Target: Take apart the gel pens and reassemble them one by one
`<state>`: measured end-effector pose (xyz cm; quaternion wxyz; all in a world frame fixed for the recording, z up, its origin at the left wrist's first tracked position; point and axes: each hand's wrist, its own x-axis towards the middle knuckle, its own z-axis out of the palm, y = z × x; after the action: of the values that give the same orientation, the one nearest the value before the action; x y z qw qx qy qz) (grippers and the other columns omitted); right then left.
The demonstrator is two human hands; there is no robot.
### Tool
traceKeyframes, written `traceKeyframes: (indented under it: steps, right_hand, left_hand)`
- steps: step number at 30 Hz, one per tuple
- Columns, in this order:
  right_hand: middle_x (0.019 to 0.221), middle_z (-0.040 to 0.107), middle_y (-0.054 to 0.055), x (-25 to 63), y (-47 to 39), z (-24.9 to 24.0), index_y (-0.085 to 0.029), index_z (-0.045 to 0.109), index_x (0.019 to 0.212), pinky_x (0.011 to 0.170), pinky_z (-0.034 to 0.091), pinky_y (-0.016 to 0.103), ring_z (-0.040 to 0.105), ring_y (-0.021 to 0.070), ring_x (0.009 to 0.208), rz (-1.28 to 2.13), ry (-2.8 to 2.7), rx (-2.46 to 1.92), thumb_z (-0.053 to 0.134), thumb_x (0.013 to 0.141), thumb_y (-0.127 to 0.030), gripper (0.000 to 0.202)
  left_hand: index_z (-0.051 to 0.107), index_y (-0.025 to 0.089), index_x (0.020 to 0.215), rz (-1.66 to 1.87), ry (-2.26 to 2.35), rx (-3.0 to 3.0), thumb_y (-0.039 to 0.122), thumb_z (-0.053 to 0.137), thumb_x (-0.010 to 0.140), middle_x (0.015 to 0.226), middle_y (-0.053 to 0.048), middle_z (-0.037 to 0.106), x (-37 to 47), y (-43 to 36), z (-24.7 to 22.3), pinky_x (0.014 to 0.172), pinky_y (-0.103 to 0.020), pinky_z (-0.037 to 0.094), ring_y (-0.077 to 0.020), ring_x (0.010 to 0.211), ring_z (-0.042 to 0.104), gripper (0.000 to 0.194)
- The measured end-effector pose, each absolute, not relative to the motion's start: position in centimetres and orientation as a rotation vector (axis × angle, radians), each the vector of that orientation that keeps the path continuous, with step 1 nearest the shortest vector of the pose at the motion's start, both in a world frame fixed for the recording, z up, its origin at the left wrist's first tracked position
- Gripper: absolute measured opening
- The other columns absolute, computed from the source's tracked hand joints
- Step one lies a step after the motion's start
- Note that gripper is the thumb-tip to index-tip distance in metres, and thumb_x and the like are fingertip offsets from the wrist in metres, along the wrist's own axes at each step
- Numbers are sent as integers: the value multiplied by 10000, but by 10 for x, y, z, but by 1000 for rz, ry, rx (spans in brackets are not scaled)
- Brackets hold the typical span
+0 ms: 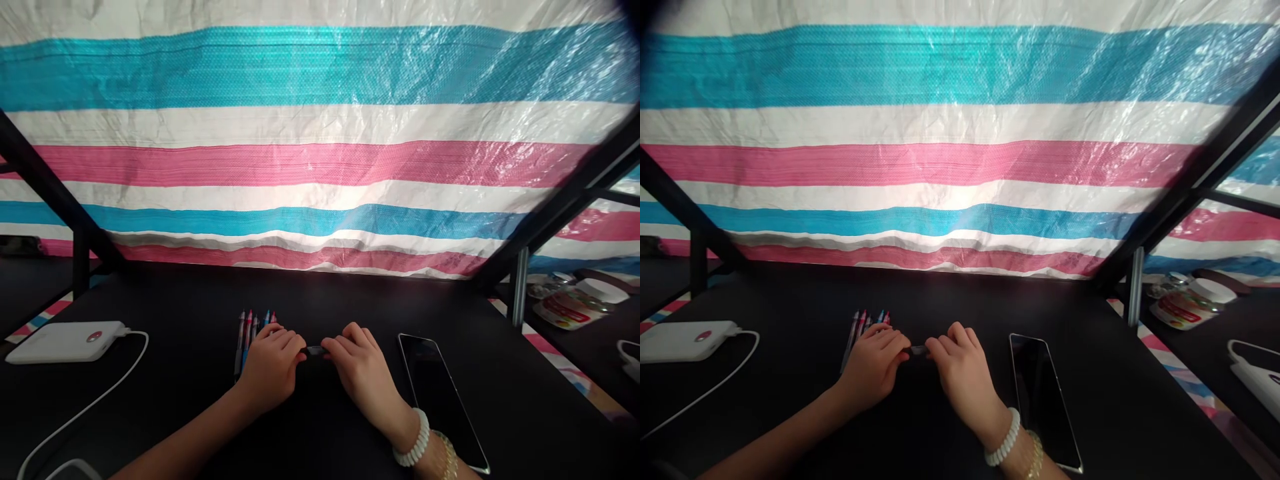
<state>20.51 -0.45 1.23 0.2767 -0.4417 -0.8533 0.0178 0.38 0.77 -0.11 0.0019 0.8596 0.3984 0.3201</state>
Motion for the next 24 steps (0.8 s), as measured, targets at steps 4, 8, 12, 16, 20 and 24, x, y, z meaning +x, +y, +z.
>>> traceKeyframes:
  steps: [4, 8, 12, 16, 20, 24]
  right_hand:
    - [888, 675, 49, 208, -5, 17, -214, 657, 1053, 737, 430, 314, 580, 207, 818, 528, -2005, -1253, 596, 947, -335, 173]
    - [636, 623, 17, 210, 0, 15, -190, 636, 755, 573, 392, 265, 553, 159, 597, 988, -1757, -1348, 394, 995, -538, 487]
    - [477, 463, -24, 211, 6, 10, -196, 492, 558, 494, 298, 257, 418, 119, 474, 1182, -1644, -1367, 405, 964, -587, 570]
    - [520, 483, -32, 210, 7, 11, -185, 572, 628, 518, 312, 254, 424, 121, 514, 1165, -1686, -1346, 522, 929, -447, 403]
    - [591, 522, -36, 211, 7, 14, -194, 692, 813, 588, 389, 263, 485, 141, 588, 976, -1694, -1377, 640, 829, -281, 103]
    - [738, 642, 12, 213, 8, 11, -191, 697, 933, 621, 455, 270, 578, 168, 683, 1075, -1586, -1301, 695, 807, -396, 241]
  left_hand:
    - [624, 191, 898, 1136, 1251, 2726, 181, 481, 933, 760, -26, 658, 1, 10, -1, 774, -366, 463, -184, 703, 611, 147]
    - [660, 203, 970, 1275, 1216, 2746, 210, 561, 934, 788, -20, 675, -1, 12, -3, 711, -321, 462, -165, 708, 620, 105]
    - [668, 203, 1008, 1356, 1097, 2795, 170, 620, 903, 828, -14, 708, -2, 13, -2, 743, -321, 468, -151, 713, 631, 120]
    - [674, 182, 1004, 1402, 1061, 2827, 150, 637, 889, 800, -9, 735, -3, 12, 1, 718, -325, 473, -155, 676, 642, 126]
    - [677, 161, 986, 1362, 1082, 2844, 184, 613, 913, 748, -3, 731, -3, 11, 2, 673, -318, 474, -148, 630, 650, 100]
    - [674, 167, 1026, 1391, 1125, 2819, 184, 612, 915, 787, -7, 741, -4, 12, 1, 687, -313, 482, -145, 657, 668, 128]
